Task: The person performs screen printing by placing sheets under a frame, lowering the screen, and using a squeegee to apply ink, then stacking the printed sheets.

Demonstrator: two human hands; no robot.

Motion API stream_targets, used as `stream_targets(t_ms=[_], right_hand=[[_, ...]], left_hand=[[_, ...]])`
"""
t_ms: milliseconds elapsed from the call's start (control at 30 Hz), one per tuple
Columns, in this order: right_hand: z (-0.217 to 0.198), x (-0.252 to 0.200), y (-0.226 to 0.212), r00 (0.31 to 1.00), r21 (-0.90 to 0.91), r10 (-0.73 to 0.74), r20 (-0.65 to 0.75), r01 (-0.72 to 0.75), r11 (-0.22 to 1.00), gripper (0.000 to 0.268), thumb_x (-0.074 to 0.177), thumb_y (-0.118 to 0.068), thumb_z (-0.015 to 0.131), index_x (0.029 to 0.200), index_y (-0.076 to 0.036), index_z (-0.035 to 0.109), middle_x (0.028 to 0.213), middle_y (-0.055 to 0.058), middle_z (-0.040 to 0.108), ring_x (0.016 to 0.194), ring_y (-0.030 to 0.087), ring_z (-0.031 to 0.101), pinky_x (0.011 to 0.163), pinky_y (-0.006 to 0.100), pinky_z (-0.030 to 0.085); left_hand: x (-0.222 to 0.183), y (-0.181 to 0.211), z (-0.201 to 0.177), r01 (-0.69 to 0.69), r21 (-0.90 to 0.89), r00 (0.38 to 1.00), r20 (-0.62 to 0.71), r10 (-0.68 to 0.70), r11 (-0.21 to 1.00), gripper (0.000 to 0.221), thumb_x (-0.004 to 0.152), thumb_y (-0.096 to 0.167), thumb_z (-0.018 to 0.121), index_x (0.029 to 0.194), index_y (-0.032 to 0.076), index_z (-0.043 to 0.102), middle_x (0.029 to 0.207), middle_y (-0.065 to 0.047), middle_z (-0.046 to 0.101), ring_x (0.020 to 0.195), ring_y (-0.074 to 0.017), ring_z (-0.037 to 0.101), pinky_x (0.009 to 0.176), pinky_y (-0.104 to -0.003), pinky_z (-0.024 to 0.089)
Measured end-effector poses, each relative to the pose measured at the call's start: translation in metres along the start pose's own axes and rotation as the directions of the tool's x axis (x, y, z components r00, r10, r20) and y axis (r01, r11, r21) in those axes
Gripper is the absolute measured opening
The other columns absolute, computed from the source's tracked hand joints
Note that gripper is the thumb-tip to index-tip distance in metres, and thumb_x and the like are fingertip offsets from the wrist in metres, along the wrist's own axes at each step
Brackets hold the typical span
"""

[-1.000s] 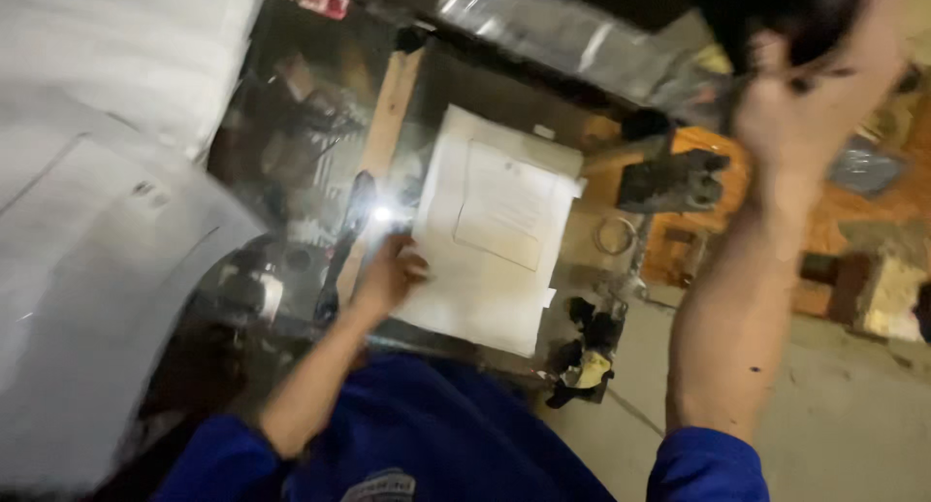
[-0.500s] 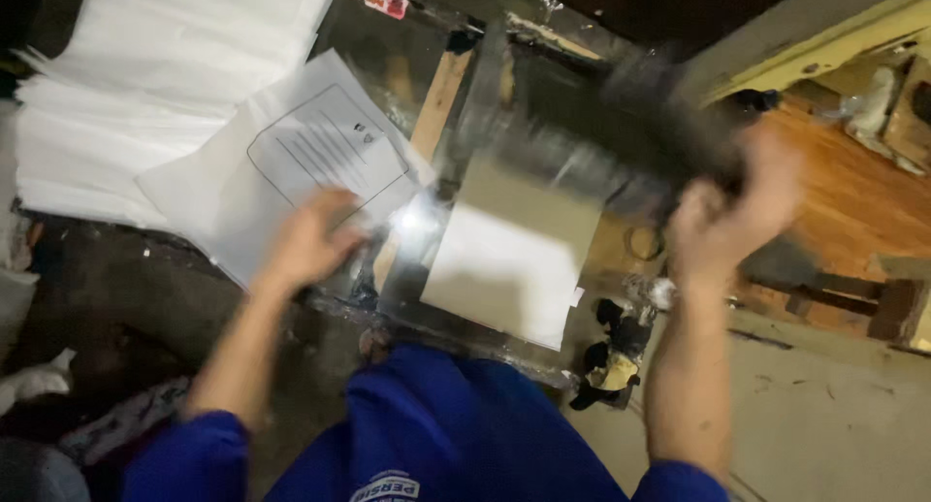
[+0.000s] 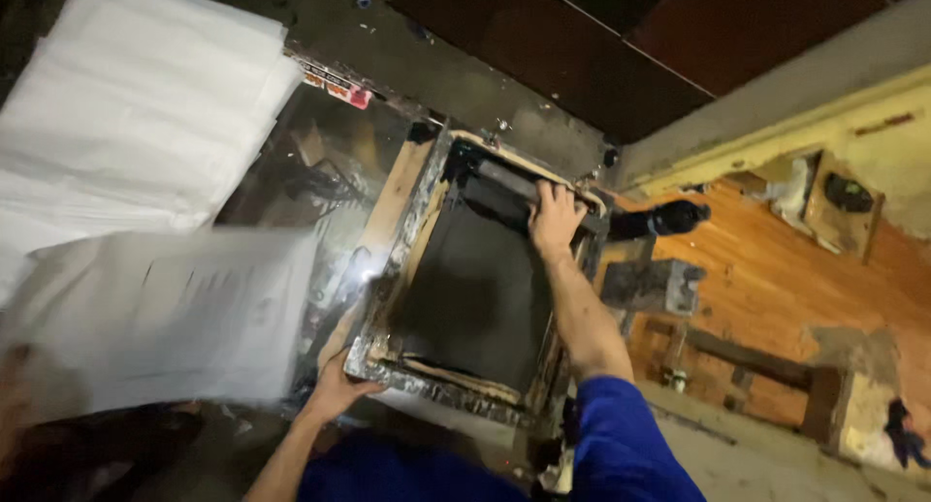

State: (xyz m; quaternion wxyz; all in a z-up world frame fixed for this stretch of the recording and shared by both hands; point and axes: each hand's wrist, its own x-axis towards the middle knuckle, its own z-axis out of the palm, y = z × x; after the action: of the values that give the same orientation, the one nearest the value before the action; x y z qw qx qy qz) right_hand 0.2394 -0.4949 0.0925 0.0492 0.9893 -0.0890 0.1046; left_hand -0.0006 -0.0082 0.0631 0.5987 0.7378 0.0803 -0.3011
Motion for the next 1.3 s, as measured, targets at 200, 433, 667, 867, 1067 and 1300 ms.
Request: stream_targets(t_ms=[200,433,667,867,1067,1300], right_hand=[[0.004,0.015,-0.004,0.95,-0.069,0.074,0.303,-0.056,0.996,0.08,0.075,-0.032,0.095,0.144,-0.029,0.054,0.134,0.002,0.064,0.129,0.026,0.061,0.106,0.07,0.047],[-0.099,-0.241,-0.095,0.84,-0.024,0.021,0.543,-0.01,1.0,0.061,0.093,-0.012,0.081,0.148,-0.022,0.056,0.136,0.008,0.066,0.131,0.028,0.062,0.109,0.068,0.048],[-0.133,-0.271,-0.097,0.845,0.04,-0.006,0.534,-0.018,0.999,0.081,0.075,-0.028,0.096,0.145,-0.021,0.057,0.129,0.008,0.07,0.125,0.03,0.065,0.101,0.069,0.051],[-0.085,-0.27,-0.097,0.809,0.005,-0.014,0.588,0.014,1.0,0.088,0.075,-0.034,0.092,0.15,-0.021,0.049,0.142,0.008,0.059,0.137,0.029,0.054,0.112,0.067,0.04],[-0.053,-0.079,-0.043,0.873,-0.052,0.086,0.481,-0.069,0.996,0.099,0.084,-0.032,0.094,0.166,-0.014,0.041,0.166,0.019,0.049,0.155,0.042,0.043,0.118,0.079,0.032],[-0.074,-0.104,-0.055,0.869,-0.1,0.003,0.495,0.053,0.994,0.086,0.078,-0.041,0.087,0.154,-0.025,0.049,0.149,0.005,0.057,0.139,0.027,0.055,0.106,0.069,0.05]], left_hand=[[0.012,-0.034,0.007,-0.08,-0.097,0.997,-0.012,0.079,0.992,0.08,0.061,0.011,0.107,0.13,-0.007,0.07,0.131,-0.031,0.077,0.131,-0.0429,0.069,0.112,-0.059,0.054],[0.008,-0.01,0.005,-0.366,0.137,0.91,-0.157,0.385,0.921,0.099,0.061,0.033,0.107,0.137,-0.011,0.061,0.129,-0.039,0.066,0.126,-0.0632,0.062,0.111,-0.073,0.045],[-0.002,-0.02,0.005,-0.013,0.098,0.995,-0.097,0.022,0.995,0.087,0.065,0.056,0.107,0.124,0.01,0.062,0.102,-0.018,0.075,0.108,-0.0423,0.074,0.096,-0.055,0.054],[-0.031,0.051,-0.005,-0.251,0.3,0.932,-0.181,0.313,0.92,0.101,0.083,0.04,0.098,0.151,-0.01,0.041,0.147,-0.036,0.046,0.145,-0.0592,0.041,0.113,-0.072,0.046],[-0.007,-0.046,0.018,-0.164,0.395,0.932,-0.239,0.274,0.904,0.082,0.065,0.054,0.103,0.115,0.008,0.057,0.1,-0.016,0.066,0.111,-0.041,0.066,0.103,-0.054,0.049],[-0.026,0.088,-0.012,0.025,0.201,0.987,-0.158,0.007,0.979,0.106,0.067,0.06,0.1,0.141,0.004,0.05,0.136,-0.031,0.06,0.132,-0.0517,0.059,0.109,-0.064,0.05]])
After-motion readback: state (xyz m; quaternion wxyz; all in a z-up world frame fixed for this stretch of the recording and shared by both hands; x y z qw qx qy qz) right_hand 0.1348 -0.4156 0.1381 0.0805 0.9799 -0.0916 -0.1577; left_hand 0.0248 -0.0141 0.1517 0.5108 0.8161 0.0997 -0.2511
